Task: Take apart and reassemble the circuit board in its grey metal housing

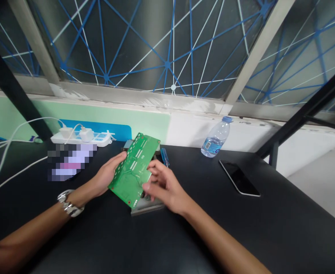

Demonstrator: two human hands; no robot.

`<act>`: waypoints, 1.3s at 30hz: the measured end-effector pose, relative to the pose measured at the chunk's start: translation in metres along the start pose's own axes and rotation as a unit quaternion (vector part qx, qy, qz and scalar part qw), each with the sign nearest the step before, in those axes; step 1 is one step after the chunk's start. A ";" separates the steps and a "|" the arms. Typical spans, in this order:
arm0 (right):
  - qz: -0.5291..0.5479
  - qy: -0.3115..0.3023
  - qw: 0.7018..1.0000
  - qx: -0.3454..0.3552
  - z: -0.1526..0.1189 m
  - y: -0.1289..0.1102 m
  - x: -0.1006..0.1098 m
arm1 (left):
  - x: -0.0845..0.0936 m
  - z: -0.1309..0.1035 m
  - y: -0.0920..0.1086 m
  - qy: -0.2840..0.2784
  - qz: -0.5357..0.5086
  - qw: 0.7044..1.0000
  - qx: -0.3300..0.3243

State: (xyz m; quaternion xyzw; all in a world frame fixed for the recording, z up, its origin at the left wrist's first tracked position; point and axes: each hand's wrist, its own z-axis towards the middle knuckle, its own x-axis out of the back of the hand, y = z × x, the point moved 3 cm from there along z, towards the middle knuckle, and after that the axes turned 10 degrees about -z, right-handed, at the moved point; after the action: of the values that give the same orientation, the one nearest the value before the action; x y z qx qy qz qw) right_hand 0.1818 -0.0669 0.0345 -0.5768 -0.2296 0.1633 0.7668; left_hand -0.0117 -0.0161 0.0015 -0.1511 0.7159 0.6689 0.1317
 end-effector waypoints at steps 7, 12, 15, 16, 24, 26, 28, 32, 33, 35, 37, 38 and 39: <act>-0.175 0.005 0.982 0.069 -0.010 -0.007 -0.035 | -0.016 -0.019 -0.006 -0.002 0.090 0.994 -0.066; -0.224 0.029 0.970 0.093 -0.010 -0.010 -0.041 | -0.024 -0.030 -0.005 -0.031 0.073 0.996 -0.040; -0.232 0.035 0.967 0.095 -0.010 -0.012 -0.042 | -0.024 -0.028 -0.011 -0.077 0.030 0.996 -0.016; -0.233 0.036 0.967 0.094 -0.010 -0.012 -0.042 | -0.024 -0.027 -0.013 -0.084 0.019 0.996 -0.017; -0.232 0.068 0.965 0.102 -0.009 -0.012 -0.041 | -0.020 -0.021 -0.012 -0.049 0.030 0.997 -0.056; -0.229 0.080 0.965 0.095 -0.007 -0.013 -0.037 | -0.018 -0.017 -0.009 -0.033 0.030 0.997 -0.069; -0.224 0.083 0.968 0.075 -0.006 -0.011 -0.031 | -0.015 -0.011 -0.006 -0.031 0.012 0.996 -0.080; -0.180 0.085 0.980 0.023 -0.004 -0.003 -0.016 | -0.010 0.000 0.003 -0.047 -0.052 0.993 -0.091; -0.166 0.089 0.982 0.012 -0.004 0.000 -0.012 | -0.009 0.001 0.006 -0.051 -0.062 0.993 -0.092; -0.139 0.089 0.986 -0.012 -0.002 0.006 -0.006 | -0.009 0.001 0.014 -0.061 -0.068 0.991 -0.098; -0.114 0.083 0.990 -0.029 0.001 0.012 -0.002 | -0.010 -0.003 0.022 -0.076 -0.064 0.989 -0.108; -0.102 0.081 0.991 -0.032 0.002 0.014 0.000 | -0.011 -0.005 0.025 -0.086 -0.056 0.989 -0.109; -0.093 0.082 0.992 -0.033 0.003 0.016 0.000 | -0.013 -0.008 0.028 -0.097 -0.045 0.988 -0.109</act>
State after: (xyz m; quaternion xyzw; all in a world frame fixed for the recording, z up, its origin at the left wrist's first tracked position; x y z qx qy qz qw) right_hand 0.1804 -0.0594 0.0195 -0.5896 -0.2241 0.0354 0.7752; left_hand -0.0106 -0.0222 0.0331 -0.1311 0.6151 0.7477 0.2131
